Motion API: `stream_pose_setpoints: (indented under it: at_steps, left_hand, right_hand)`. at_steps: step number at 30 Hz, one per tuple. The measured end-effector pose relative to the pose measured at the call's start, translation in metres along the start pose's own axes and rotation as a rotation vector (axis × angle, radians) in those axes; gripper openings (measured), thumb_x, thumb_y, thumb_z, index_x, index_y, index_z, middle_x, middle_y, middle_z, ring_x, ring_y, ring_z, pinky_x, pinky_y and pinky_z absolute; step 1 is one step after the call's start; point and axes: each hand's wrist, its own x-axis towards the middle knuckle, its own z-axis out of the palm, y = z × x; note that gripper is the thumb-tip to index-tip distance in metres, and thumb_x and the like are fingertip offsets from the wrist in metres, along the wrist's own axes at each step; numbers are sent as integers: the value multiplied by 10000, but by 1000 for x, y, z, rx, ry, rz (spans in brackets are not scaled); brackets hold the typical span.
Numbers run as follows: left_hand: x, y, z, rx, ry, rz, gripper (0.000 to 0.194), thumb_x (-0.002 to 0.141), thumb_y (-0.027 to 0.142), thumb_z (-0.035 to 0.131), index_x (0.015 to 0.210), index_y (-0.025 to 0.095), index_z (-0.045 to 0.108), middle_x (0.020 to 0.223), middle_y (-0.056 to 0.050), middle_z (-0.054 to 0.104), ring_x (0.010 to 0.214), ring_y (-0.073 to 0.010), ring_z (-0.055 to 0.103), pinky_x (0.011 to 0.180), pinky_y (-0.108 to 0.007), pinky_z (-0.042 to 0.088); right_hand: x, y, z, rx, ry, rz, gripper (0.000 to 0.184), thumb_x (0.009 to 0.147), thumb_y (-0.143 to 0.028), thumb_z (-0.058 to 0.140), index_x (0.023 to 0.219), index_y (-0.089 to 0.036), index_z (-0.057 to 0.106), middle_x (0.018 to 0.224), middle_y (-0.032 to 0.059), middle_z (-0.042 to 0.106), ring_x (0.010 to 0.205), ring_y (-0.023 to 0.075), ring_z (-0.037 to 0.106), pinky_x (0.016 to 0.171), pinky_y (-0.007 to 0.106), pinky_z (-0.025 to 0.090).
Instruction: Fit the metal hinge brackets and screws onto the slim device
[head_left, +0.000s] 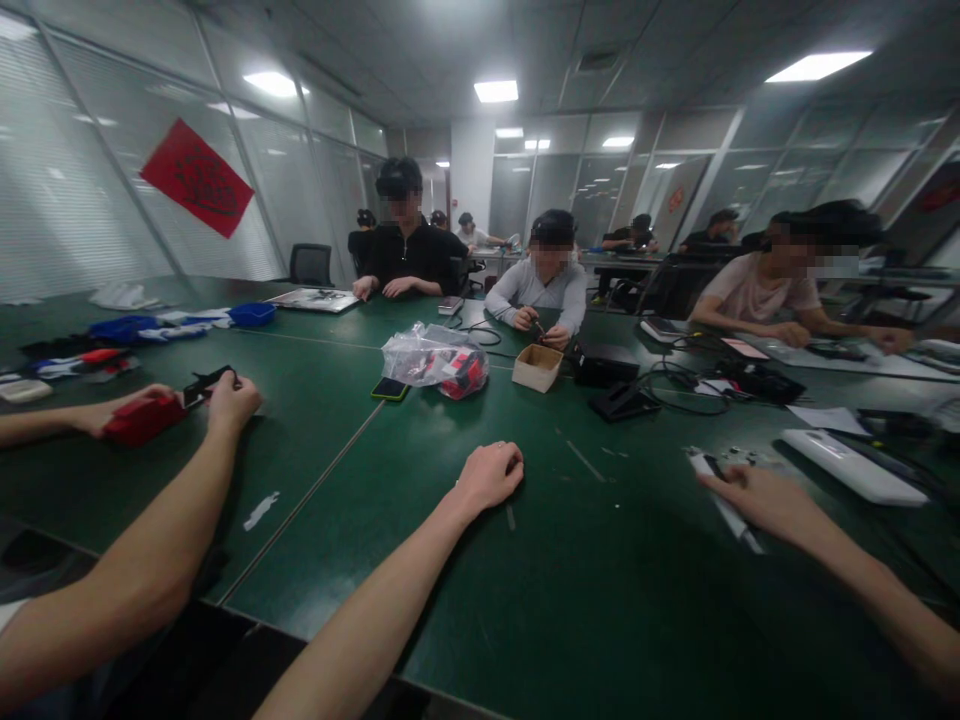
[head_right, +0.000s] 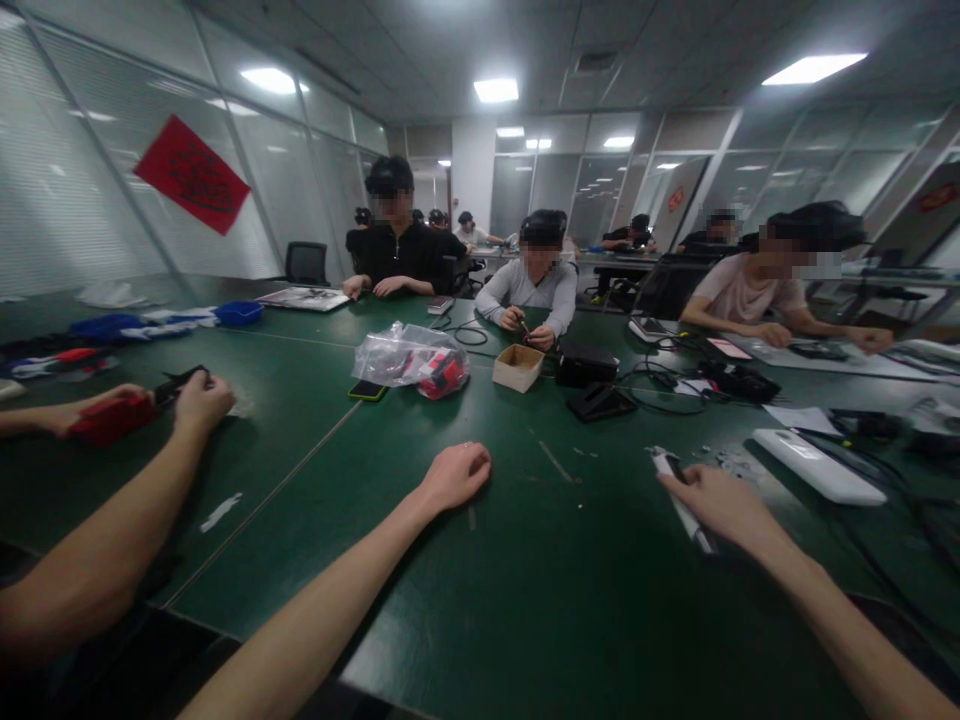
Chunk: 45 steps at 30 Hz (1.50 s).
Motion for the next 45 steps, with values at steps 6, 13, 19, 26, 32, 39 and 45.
stream_pose_setpoints:
  at_steps: [6, 13, 19, 26, 32, 39, 45]
  left_hand:
    - [-4, 6, -7, -86, -8, 73, 242, 880, 380, 463, 980, 196, 584, 865, -21, 606, 763, -150, 571, 705, -262, 430]
    - [-7, 9, -6, -89, -22, 235, 268, 892, 418, 470, 1007, 205, 586, 902, -24, 612, 815, -151, 579, 720, -256, 427]
    - [-4, 9, 5, -87, -52, 288, 189, 917, 264, 441, 973, 202, 611, 949, -32, 629, 880, -144, 588, 780, -250, 426]
    - [-5, 10, 2, -77, -71, 271, 194, 918, 236, 426, 999, 209, 600, 961, -30, 628, 895, -147, 587, 795, -257, 427]
    - [-7, 16, 0, -95, -72, 303, 189, 910, 208, 436, 1033, 205, 580, 994, -32, 617, 904, -146, 582, 803, -251, 423]
    - [-8, 26, -2, -220, 15, 214, 153, 879, 214, 490, 992, 188, 590, 970, -45, 616, 929, -171, 554, 834, -292, 413]
    - [-5, 58, 5, -1043, 126, -86, 218, 863, 359, 517, 875, 145, 557, 811, -16, 596, 724, -124, 550, 668, -239, 453]
  right_hand:
    - [-51, -88, 25, 133, -318, -119, 363, 737, -561, 508, 763, -201, 547, 743, 72, 675, 641, 213, 625, 509, 270, 421]
    - [-72, -157, 53, 146, -368, -234, 358, 751, -487, 552, 897, -161, 556, 873, 108, 672, 686, 201, 647, 517, 258, 458]
    - [-66, -166, 62, 53, -309, -317, 509, 802, -642, 396, 794, -175, 598, 820, 110, 673, 718, 239, 647, 605, 332, 473]
    - [-55, -153, 60, 81, -123, -319, 383, 899, -502, 319, 870, -205, 560, 761, 54, 660, 684, 200, 625, 594, 294, 430]
    - [-51, -146, 65, 216, -150, -412, 380, 906, -459, 321, 827, -195, 583, 743, 37, 641, 670, 171, 604, 581, 262, 417]
    - [-58, -145, 63, 391, 93, -456, 271, 849, -423, 434, 878, -188, 567, 854, 73, 614, 815, 218, 582, 717, 340, 464]
    - [-72, -187, 56, 1169, 264, -500, 307, 876, -351, 369, 1136, -202, 438, 1203, 110, 529, 1134, 209, 499, 972, 385, 401]
